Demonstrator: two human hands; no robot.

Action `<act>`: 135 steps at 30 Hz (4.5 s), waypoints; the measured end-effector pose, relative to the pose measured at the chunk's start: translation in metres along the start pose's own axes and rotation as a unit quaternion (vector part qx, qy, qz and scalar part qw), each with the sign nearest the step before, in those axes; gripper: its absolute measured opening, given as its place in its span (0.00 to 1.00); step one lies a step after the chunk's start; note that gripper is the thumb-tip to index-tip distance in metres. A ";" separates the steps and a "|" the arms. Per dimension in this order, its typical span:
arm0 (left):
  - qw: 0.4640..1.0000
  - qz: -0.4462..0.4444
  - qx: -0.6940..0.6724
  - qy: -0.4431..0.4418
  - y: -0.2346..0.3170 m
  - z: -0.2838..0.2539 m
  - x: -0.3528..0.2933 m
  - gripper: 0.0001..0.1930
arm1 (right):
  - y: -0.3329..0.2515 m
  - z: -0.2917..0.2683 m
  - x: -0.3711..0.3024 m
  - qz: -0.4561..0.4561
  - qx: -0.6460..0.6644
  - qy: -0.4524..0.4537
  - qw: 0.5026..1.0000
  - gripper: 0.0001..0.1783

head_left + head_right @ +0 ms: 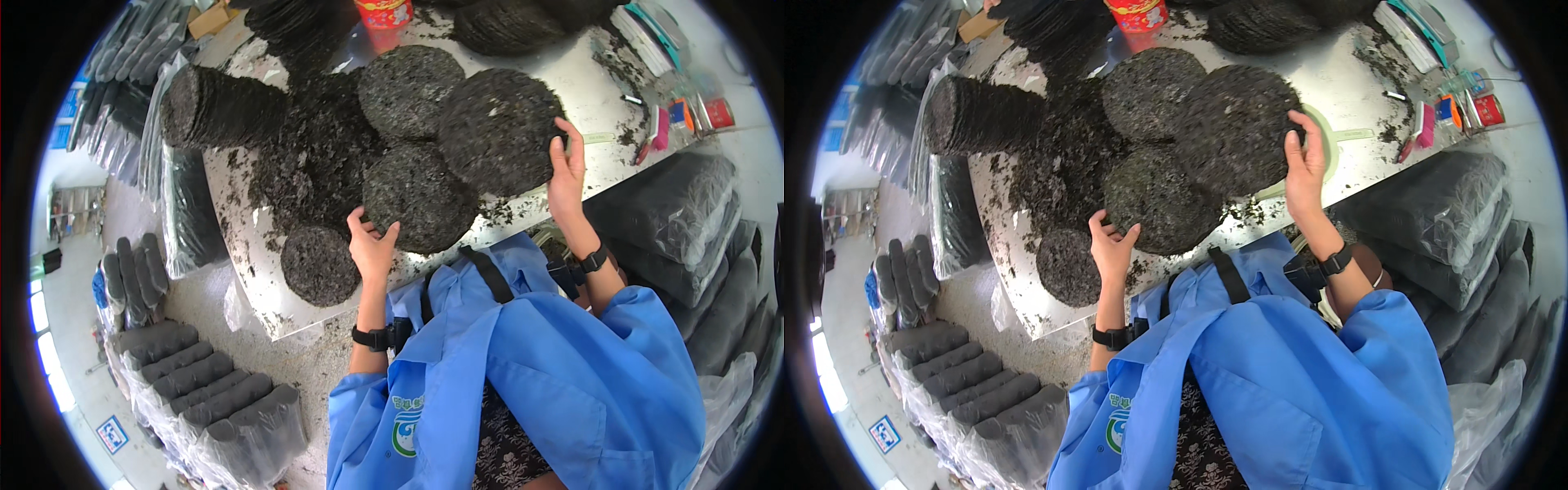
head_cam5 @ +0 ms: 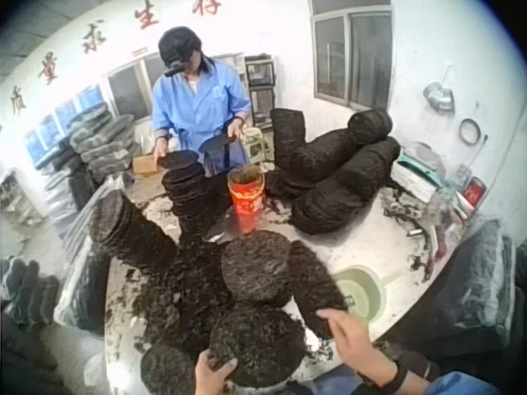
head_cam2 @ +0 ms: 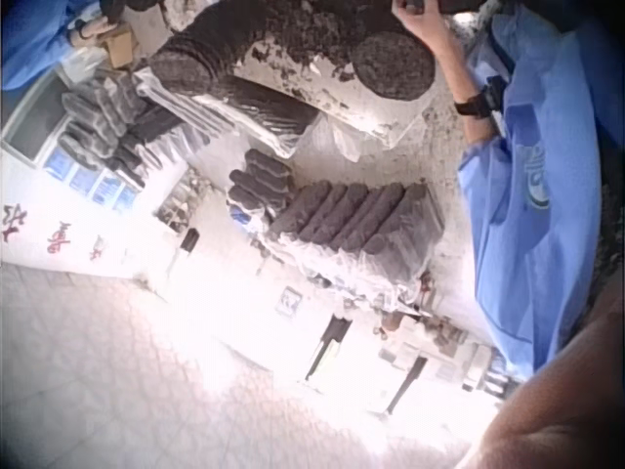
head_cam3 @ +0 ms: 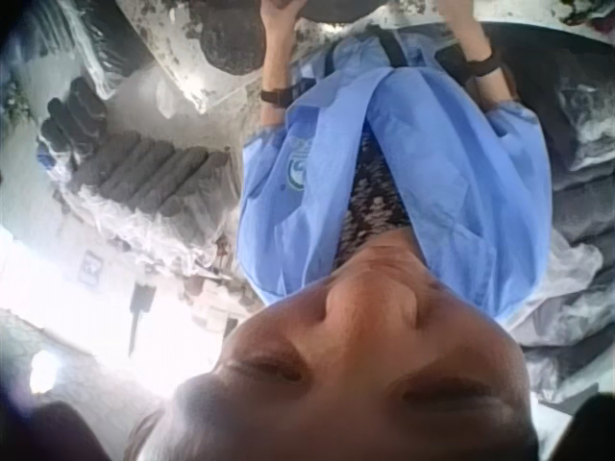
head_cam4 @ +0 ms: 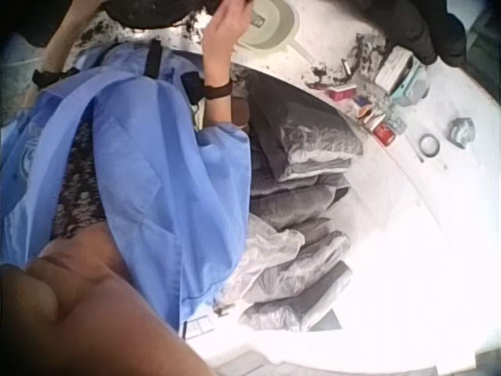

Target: The person sorts dark, dried seaweed sheets on a metal table, separating them into neat stacks. They also use a red container to scoop loose seaweed fragments and pour them into a large plastic bag. The person handles the seaweed sheets by hand, occasionally using a sieve to sift the material.

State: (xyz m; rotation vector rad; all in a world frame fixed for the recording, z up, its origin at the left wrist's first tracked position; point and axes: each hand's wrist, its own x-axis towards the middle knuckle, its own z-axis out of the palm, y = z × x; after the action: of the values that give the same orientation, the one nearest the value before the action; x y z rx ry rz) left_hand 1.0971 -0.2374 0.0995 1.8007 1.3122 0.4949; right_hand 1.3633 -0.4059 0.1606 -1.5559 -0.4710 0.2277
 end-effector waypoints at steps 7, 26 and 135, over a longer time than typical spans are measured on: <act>0.811 -0.163 -0.527 -0.196 0.050 -0.016 -0.007 0.24 | -0.035 0.049 -0.044 -0.326 -0.288 -0.367 0.822 0.27; 0.731 -0.097 -0.623 -0.260 0.039 0.020 -0.019 0.30 | -0.016 0.054 -0.052 -0.221 -0.328 -0.390 0.831 0.34; 0.853 -0.017 -0.483 -0.199 0.037 -0.023 -0.050 0.34 | -0.019 0.090 -0.078 -0.025 -0.148 -0.495 0.856 0.42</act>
State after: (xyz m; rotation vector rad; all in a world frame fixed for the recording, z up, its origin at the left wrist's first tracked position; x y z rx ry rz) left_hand 1.0839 -0.2779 0.1503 0.9429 0.5978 0.5787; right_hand 1.2520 -0.3584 0.1640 -1.6315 -1.4026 0.9760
